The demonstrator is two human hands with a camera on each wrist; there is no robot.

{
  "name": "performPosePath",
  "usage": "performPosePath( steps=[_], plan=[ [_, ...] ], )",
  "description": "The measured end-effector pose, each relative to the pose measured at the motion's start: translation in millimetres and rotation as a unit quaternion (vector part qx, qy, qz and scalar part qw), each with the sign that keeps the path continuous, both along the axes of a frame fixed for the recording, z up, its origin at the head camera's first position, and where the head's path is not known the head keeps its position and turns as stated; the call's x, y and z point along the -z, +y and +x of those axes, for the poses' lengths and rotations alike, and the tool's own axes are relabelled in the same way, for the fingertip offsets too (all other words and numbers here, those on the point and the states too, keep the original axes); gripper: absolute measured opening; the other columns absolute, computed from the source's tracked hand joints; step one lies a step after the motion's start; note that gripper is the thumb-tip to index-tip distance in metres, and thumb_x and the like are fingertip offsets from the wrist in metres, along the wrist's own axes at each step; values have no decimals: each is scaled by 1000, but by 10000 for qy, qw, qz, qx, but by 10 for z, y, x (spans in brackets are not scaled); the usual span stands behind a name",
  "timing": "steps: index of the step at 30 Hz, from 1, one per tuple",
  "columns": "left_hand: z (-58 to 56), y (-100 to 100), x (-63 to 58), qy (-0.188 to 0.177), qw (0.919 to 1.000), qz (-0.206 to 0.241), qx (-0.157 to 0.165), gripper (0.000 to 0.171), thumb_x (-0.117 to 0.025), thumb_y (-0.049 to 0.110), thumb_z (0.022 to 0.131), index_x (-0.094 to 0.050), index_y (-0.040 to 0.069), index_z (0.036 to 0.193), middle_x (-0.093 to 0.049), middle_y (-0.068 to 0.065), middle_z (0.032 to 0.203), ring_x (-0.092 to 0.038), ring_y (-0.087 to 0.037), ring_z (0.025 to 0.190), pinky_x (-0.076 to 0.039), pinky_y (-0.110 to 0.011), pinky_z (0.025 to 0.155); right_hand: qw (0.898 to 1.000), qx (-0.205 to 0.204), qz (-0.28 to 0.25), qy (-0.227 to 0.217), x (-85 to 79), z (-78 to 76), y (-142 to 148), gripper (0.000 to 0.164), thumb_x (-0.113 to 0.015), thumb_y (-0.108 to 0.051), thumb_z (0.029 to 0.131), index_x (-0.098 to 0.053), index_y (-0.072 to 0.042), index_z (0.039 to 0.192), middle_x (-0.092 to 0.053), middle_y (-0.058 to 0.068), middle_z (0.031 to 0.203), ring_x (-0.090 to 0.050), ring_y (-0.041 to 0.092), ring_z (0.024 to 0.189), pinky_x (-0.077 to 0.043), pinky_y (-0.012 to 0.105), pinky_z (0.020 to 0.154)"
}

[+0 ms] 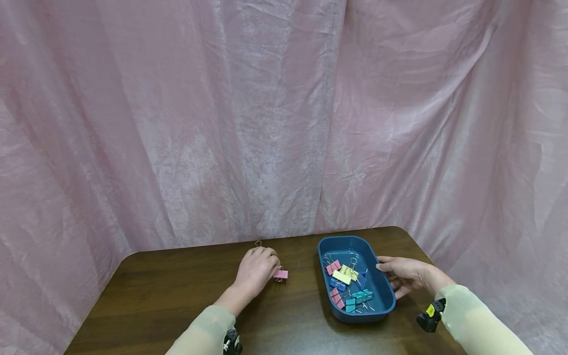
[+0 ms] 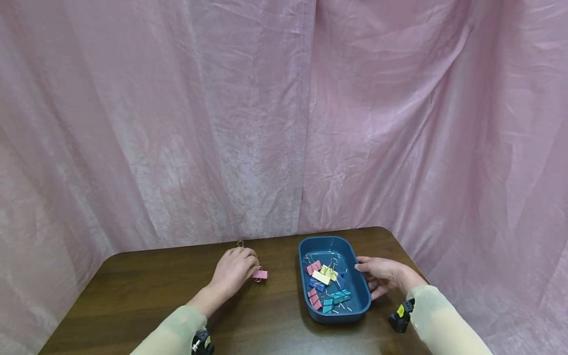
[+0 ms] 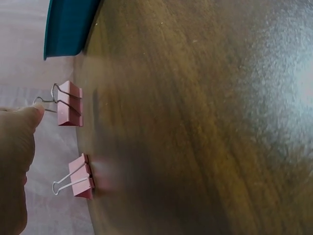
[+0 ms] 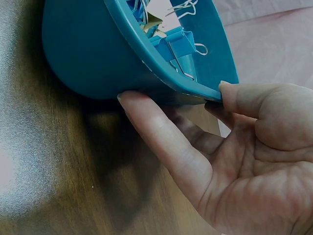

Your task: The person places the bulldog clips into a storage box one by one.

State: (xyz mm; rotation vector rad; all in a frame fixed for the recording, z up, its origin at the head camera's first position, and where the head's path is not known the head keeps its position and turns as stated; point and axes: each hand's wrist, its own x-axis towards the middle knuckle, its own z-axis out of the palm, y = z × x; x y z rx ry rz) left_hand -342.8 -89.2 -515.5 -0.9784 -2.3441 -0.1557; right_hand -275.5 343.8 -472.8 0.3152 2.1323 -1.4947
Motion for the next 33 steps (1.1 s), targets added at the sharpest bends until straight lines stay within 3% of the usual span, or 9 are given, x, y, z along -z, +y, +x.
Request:
performPosePath(
  steps=[17, 33],
  plan=[
    [-44, -104, -205, 695, 9916, 709, 824, 9, -82, 25, 87, -75, 20, 88, -69, 2, 109, -64, -22, 105, -49, -44, 97, 9999, 92, 62, 40, 18, -8, -9, 57, -47, -24, 110, -26, -7, 160, -69, 18, 113, -73, 38, 90, -60, 54, 71],
    [6, -154, -423, 786, 9901, 813, 828, 8, -81, 26, 88, -75, 21, 91, -70, 2, 111, -64, -22, 106, -47, -44, 104, 10000, 76, -35, 47, 0, 14, -18, 57, -45, -23, 110, -25, -7, 160, -67, 20, 115, -72, 39, 91, -60, 55, 71]
  ],
)
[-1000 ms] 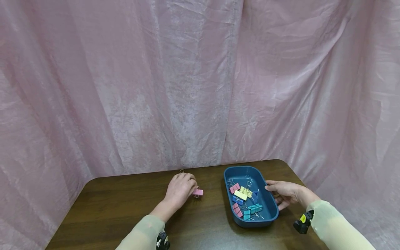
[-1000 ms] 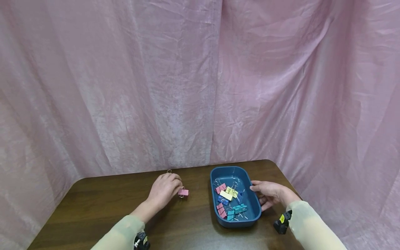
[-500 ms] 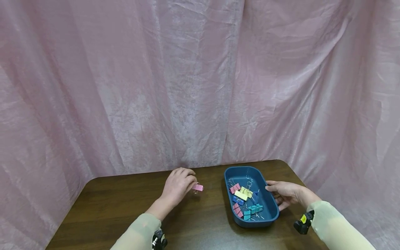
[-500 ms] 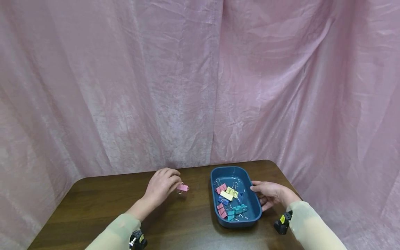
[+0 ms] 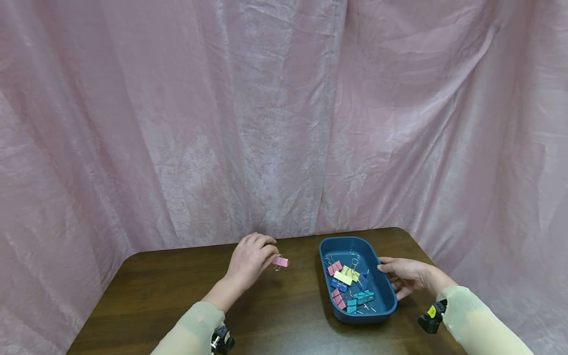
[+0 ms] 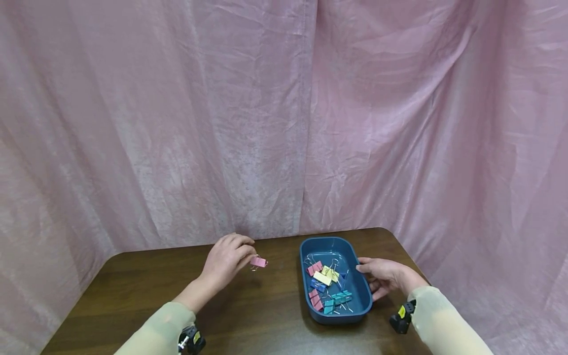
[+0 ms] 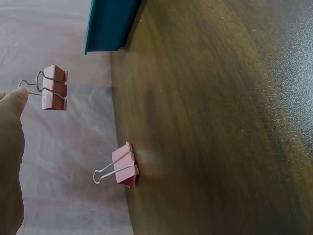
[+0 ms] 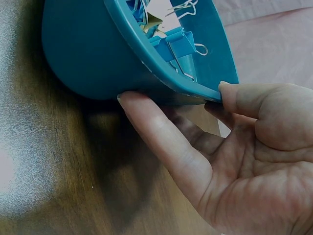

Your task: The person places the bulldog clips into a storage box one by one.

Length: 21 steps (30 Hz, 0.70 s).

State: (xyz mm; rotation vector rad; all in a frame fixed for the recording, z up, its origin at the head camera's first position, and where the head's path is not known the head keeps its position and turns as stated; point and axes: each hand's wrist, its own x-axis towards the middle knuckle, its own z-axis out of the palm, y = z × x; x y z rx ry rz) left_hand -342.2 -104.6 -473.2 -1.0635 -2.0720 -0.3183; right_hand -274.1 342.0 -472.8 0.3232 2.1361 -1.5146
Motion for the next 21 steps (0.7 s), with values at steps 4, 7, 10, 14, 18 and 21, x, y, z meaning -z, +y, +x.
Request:
performPosePath(
  steps=[4, 7, 10, 14, 18, 21],
  plan=[
    [5, 3, -43, 21, 10000, 37, 34, 9, -81, 25, 88, -75, 20, 92, -70, 2, 111, -64, -22, 106, -47, -44, 104, 10000, -48, -35, -2, 6, 3, 10, 56, -45, -23, 110, -24, -6, 160, -67, 20, 115, -72, 39, 91, -60, 55, 71],
    [16, 5, -88, 6, 9999, 94, 68, 10, -82, 25, 88, -75, 20, 93, -70, 2, 111, -64, -22, 106, -47, -44, 104, 9999, -126, -71, -11, 6, 2, 19, 57, -44, -23, 111, -22, -5, 160, -67, 21, 116, -72, 39, 92, -60, 54, 72],
    [23, 6, -128, -38, 9998, 165, 87, 11, -81, 25, 88, -75, 20, 95, -70, 2, 112, -64, -21, 107, -48, -44, 103, 9999, -117, -82, -19, -1, 2, 19, 57, -45, -23, 110, -22, -6, 160, -67, 21, 116, -72, 39, 92, -60, 55, 72],
    [19, 9, -168, -101, 9997, 226, 63, 11, -80, 28, 89, -75, 21, 96, -70, 3, 113, -64, -21, 108, -49, -45, 101, 10000, -40, -11, -7, -6, 2, 14, 57, -46, -23, 110, -24, -6, 160, -67, 20, 115, -72, 39, 91, -60, 55, 72],
    [24, 22, -212, -122, 9996, 265, 71, 11, -80, 29, 89, -75, 22, 95, -69, 3, 113, -64, -21, 109, -50, -46, 100, 10000, -35, 1, -15, -4, -1, 11, 57, -45, -22, 110, -24, -7, 160, -67, 20, 114, -72, 39, 91, -60, 54, 71],
    [36, 39, -251, -145, 9995, 278, 102, 11, -80, 29, 89, -76, 22, 96, -69, 2, 113, -63, -21, 109, -49, -45, 101, 10000, -98, -10, -14, -7, -3, 12, 57, -45, -23, 110, -22, -6, 161, -67, 20, 115, -72, 39, 91, -60, 54, 71]
  ],
)
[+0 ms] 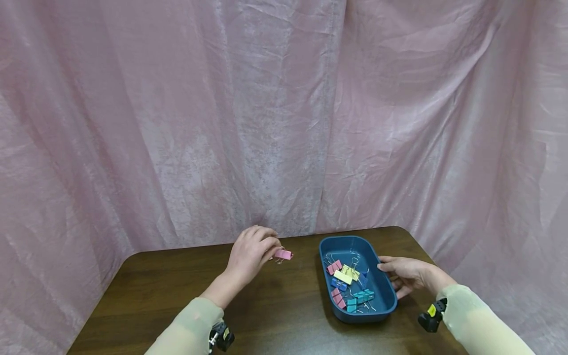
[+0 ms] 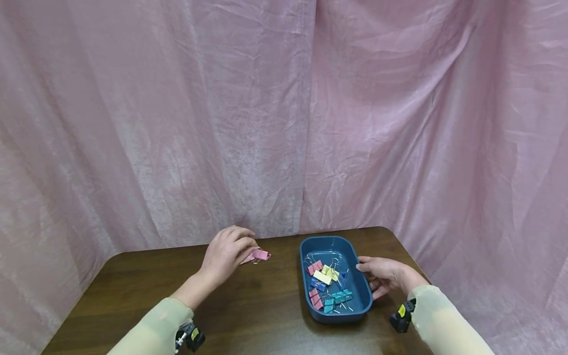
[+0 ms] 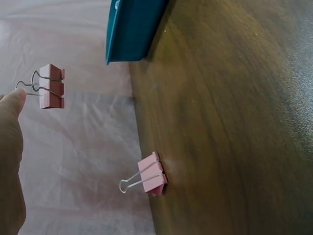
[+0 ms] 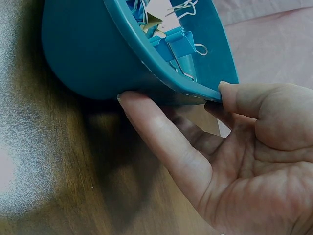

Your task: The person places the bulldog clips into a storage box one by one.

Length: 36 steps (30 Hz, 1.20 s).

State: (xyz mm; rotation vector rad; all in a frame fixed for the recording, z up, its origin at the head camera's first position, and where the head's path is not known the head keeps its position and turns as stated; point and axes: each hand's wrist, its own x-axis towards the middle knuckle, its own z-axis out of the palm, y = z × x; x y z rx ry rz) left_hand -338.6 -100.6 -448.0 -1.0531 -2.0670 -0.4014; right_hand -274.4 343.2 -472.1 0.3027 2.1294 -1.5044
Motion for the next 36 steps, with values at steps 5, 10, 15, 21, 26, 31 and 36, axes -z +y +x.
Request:
performPosePath(
  steps=[5, 10, 15, 21, 26, 31, 36],
  plan=[
    [18, 41, -74, 19, 10000, 11, 65, 11, -79, 27, 90, -76, 21, 98, -69, 2, 115, -63, -21, 110, -46, -43, 106, 10000, -1, 50, 10, -5, -5, -1, 57, -45, -23, 111, -23, -6, 160, -68, 19, 113, -72, 38, 90, -61, 53, 71],
    [34, 85, -146, 60, 9999, 3, 101, 10, -80, 27, 89, -76, 21, 97, -69, 2, 116, -62, -22, 111, -43, -44, 109, 10000, 12, 70, 4, 1, -12, 4, 57, -45, -24, 111, -23, -6, 160, -68, 18, 113, -72, 38, 91, -61, 52, 71],
    [40, 136, -205, 126, 9998, 44, 165, 8, -79, 26, 90, -76, 21, 96, -70, 1, 116, -62, -23, 112, -43, -43, 109, 10000, -14, 72, -2, 3, -10, 11, 57, -45, -24, 110, -23, -6, 160, -68, 18, 113, -73, 37, 90, -61, 52, 70],
    [23, 221, -255, 284, 9990, 143, 307, 10, -82, 25, 87, -76, 21, 94, -70, 2, 113, -64, -22, 109, -47, -44, 104, 10000, 20, 61, 20, 13, -8, 7, 57, -46, -24, 110, -24, -6, 160, -69, 18, 113, -73, 38, 91, -61, 52, 70],
    [7, 303, -285, 365, 9988, 83, 319, 9, -82, 25, 87, -76, 21, 93, -70, 1, 112, -64, -22, 108, -47, -44, 104, 10000, 51, 53, 26, 15, -13, 2, 57, -46, -24, 110, -24, -6, 160, -68, 18, 113, -72, 38, 91, -61, 53, 71],
    [15, 402, -315, 270, 9992, -4, 307, 9, -81, 26, 88, -76, 22, 94, -70, 2, 112, -63, -21, 109, -44, -43, 108, 10000, 40, 15, -13, 10, -11, 3, 57, -45, -23, 110, -23, -7, 160, -67, 18, 115, -72, 38, 92, -60, 54, 71],
    [14, 500, -319, 168, 9994, -52, 295, 6, -79, 26, 91, -76, 23, 95, -70, 3, 113, -62, -20, 110, -43, -41, 108, 10000, 32, 44, -16, -2, -13, 0, 59, -46, -24, 110, -22, -7, 161, -68, 18, 116, -72, 38, 91, -61, 53, 71]
  ],
)
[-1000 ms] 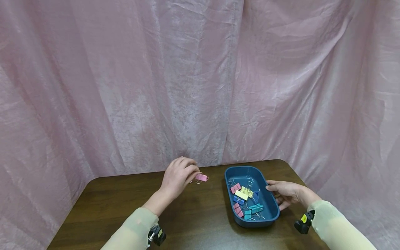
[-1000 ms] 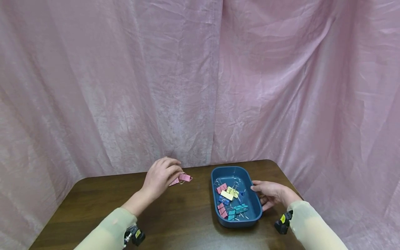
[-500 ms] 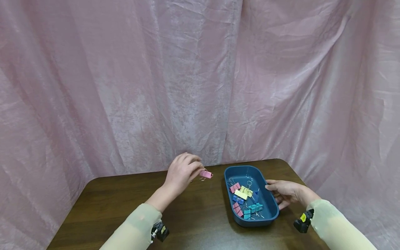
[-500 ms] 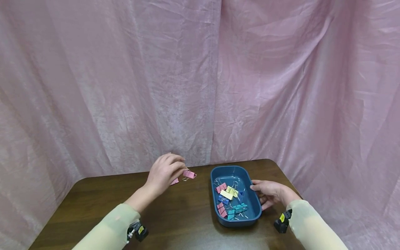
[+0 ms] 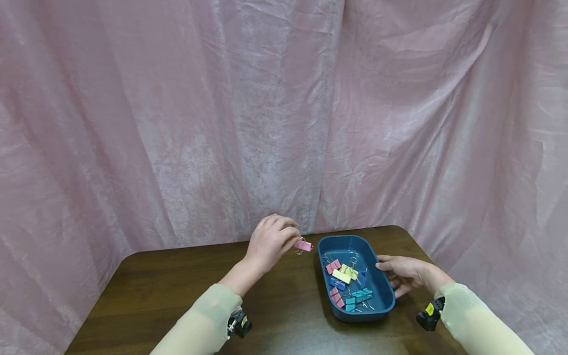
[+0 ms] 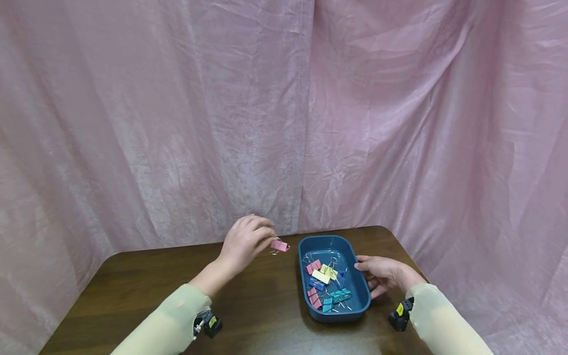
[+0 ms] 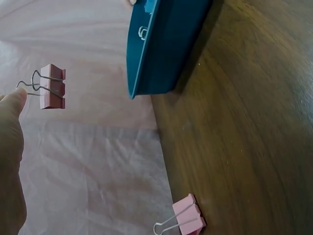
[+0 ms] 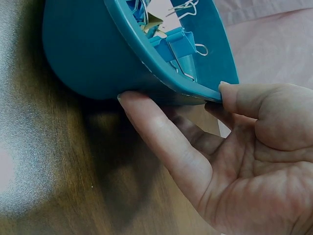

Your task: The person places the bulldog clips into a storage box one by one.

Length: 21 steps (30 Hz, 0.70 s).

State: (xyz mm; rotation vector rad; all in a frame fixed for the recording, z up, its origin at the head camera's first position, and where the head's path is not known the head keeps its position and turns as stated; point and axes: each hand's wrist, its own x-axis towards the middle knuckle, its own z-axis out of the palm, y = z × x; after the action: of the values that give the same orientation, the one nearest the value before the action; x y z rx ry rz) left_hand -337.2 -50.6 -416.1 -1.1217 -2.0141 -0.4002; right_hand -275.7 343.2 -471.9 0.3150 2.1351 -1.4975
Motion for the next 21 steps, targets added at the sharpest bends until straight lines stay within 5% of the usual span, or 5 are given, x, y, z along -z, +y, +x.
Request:
performPosePath(
  steps=[21],
  plan=[
    [-21, 491, 59, -295, 9996, -22, 39, 5, -77, 28, 94, -76, 23, 96, -69, 3, 116, -62, -20, 113, -46, -42, 104, 9999, -1, -100, -2, 27, -9, 13, 58, -45, -24, 110, -22, -7, 161, -68, 18, 115, -72, 39, 92, -60, 54, 71]
  ],
)
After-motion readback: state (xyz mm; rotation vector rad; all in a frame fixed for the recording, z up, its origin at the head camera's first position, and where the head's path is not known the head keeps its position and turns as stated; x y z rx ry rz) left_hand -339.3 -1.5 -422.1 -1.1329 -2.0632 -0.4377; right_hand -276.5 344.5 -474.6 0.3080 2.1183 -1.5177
